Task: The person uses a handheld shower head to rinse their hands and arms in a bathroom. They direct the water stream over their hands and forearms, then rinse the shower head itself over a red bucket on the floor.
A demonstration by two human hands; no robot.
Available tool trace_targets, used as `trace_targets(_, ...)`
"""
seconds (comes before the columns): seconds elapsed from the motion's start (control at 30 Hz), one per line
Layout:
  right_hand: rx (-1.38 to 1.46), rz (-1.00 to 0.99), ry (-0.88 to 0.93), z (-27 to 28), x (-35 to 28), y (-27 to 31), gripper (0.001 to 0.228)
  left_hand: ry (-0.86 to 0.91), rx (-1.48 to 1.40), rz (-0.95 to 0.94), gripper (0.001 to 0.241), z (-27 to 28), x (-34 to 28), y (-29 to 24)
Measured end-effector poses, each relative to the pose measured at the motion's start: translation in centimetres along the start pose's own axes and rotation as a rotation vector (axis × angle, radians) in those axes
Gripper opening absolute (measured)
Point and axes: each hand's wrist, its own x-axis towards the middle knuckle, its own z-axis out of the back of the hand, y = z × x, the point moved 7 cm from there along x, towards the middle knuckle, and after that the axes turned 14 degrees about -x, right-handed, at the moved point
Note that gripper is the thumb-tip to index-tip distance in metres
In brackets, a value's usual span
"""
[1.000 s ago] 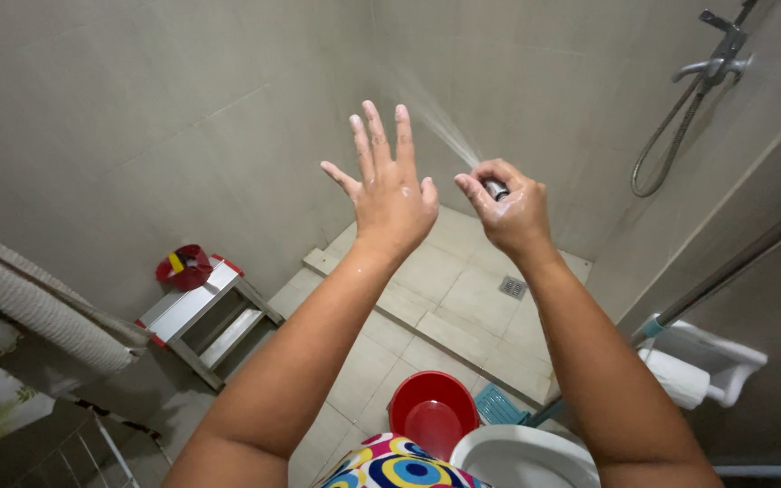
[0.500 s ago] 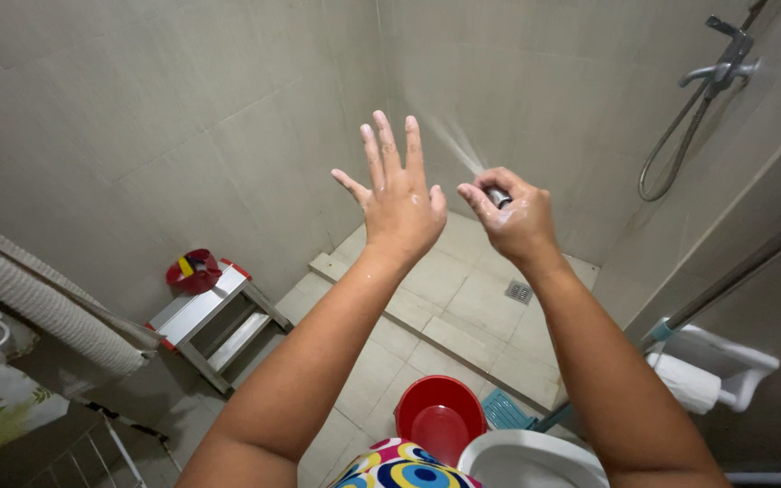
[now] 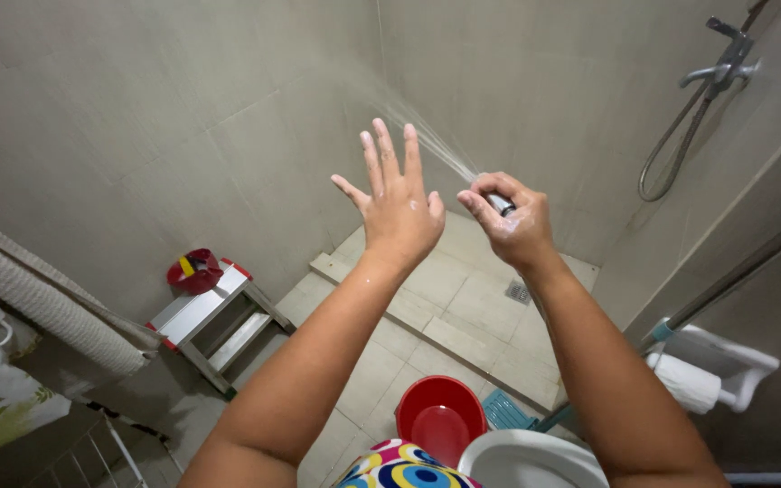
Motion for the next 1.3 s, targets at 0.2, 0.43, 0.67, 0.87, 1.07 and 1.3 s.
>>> trace_targets(0.2, 0.003, -0.021, -0.024, 0.2, -0.3, 0.7, 0.015, -0.018, -0.021, -0.005, 0.101, 0.0, -0.1, -0.1)
trace_targets(0.43, -0.07, 0.053, -0.113, 1.1, -0.7, 1.7, 0.014, -0.029, -0.023, -0.008, 0.099, 0.5, 0.7, 0.2)
trace_targets(0.67, -0.017, 0.016, -0.115, 1.0, -0.8, 1.5, 0.012, -0.086, 0.023, -0.007, 0.099, 2.0, 2.2, 0.6)
trace_targets(0.87, -0.047, -0.012, -0.149, 0.8, -0.6, 1.5, 0.012, -0.136, 0.044, -0.011, 0.101, 3.3, 2.8, 0.8)
trace_targets(1.07, -0.036, 0.013, -0.137, 0.6, -0.1, 0.7, 0.014, -0.161, 0.048, -0.008, 0.107, 3.8, 3.7, 1.3)
trace_targets(1.3, -0.026, 0.08, -0.147, 1.0, 0.3, 1.4, 0.014, -0.166, 0.038, 0.02, 0.108, 5.0, 4.6, 1.4)
